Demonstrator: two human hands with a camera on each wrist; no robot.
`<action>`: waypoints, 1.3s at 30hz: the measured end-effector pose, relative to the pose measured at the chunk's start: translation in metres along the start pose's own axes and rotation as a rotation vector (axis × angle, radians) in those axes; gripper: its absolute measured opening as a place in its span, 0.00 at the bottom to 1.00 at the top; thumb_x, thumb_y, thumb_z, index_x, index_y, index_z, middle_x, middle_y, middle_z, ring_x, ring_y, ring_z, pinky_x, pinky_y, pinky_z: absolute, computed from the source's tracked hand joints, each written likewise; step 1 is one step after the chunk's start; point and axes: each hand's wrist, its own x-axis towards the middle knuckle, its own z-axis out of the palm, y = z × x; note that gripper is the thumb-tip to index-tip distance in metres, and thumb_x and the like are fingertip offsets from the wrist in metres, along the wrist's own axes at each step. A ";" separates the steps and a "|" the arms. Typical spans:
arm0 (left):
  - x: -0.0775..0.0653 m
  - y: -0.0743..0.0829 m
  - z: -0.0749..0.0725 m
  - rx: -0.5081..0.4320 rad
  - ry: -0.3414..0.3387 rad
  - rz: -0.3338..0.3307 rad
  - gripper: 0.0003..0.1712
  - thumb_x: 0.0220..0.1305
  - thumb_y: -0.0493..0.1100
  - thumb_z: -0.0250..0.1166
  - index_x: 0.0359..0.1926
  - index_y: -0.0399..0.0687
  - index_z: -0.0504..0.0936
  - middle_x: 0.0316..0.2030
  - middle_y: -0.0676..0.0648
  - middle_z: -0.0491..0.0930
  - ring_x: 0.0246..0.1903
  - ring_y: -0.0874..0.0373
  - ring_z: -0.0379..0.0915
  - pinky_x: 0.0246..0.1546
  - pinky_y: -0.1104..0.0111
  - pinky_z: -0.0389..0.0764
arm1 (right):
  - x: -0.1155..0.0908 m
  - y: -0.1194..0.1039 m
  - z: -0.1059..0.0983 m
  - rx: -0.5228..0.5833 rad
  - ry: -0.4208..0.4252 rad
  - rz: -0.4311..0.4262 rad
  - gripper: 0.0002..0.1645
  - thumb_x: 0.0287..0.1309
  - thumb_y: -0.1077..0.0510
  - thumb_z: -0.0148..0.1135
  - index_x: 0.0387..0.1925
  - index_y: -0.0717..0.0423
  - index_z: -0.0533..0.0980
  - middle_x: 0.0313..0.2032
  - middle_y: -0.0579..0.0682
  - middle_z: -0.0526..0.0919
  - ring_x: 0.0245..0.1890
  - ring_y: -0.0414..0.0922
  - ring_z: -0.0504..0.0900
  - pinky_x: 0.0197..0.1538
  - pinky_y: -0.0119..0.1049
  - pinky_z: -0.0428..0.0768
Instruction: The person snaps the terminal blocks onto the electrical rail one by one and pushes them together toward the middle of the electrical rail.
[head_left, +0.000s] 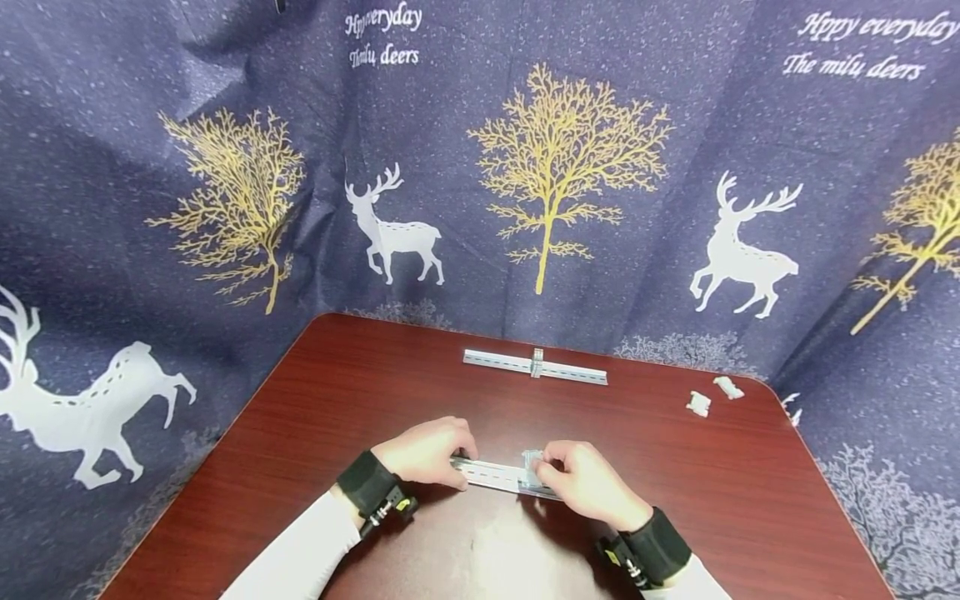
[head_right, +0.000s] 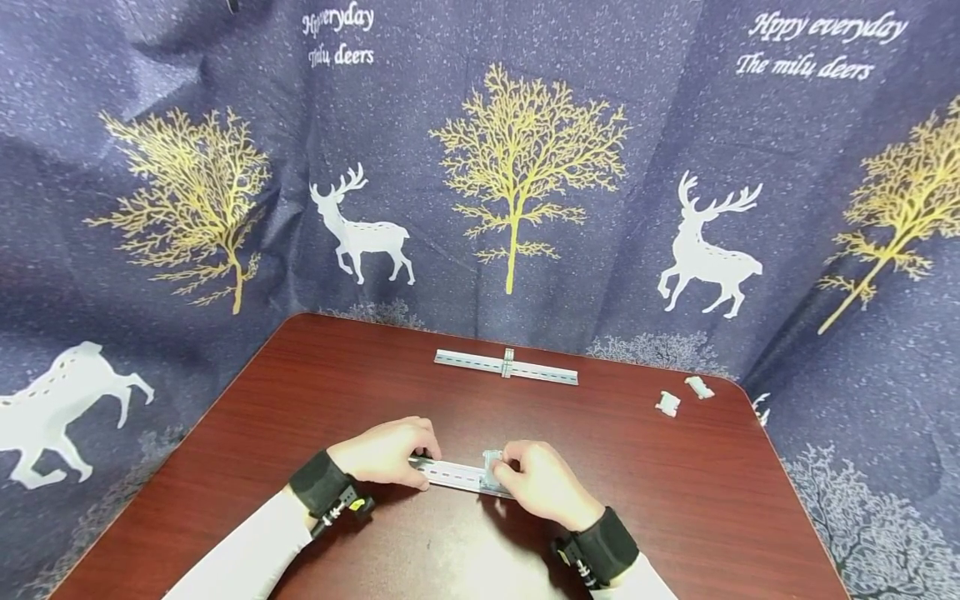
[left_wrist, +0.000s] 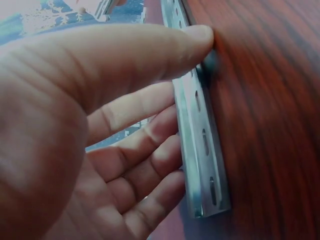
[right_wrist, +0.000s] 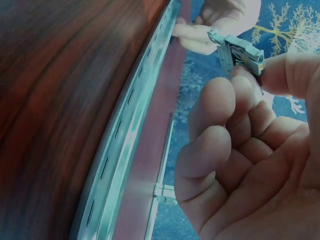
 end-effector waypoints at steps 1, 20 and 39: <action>0.000 0.000 0.000 -0.004 -0.002 -0.002 0.13 0.52 0.45 0.86 0.39 0.55 0.93 0.35 0.56 0.80 0.36 0.65 0.69 0.39 0.71 0.74 | 0.000 0.000 0.000 0.000 0.000 0.000 0.21 0.72 0.56 0.69 0.22 0.39 0.73 0.20 0.30 0.60 0.20 0.29 0.60 0.27 0.28 0.59; 0.004 0.001 0.008 -0.023 -0.001 0.009 0.11 0.57 0.46 0.85 0.40 0.55 0.93 0.34 0.56 0.80 0.35 0.66 0.69 0.39 0.72 0.74 | 0.002 0.005 0.000 -0.050 0.011 0.041 0.24 0.68 0.59 0.69 0.20 0.39 0.69 0.18 0.29 0.59 0.19 0.29 0.60 0.28 0.28 0.58; 0.003 -0.002 0.008 -0.064 -0.002 0.023 0.11 0.56 0.45 0.86 0.37 0.56 0.92 0.35 0.56 0.80 0.34 0.66 0.69 0.39 0.72 0.73 | 0.038 -0.012 0.008 -0.078 -0.160 0.211 0.27 0.65 0.56 0.62 0.11 0.43 0.64 0.08 0.35 0.68 0.09 0.36 0.71 0.23 0.34 0.63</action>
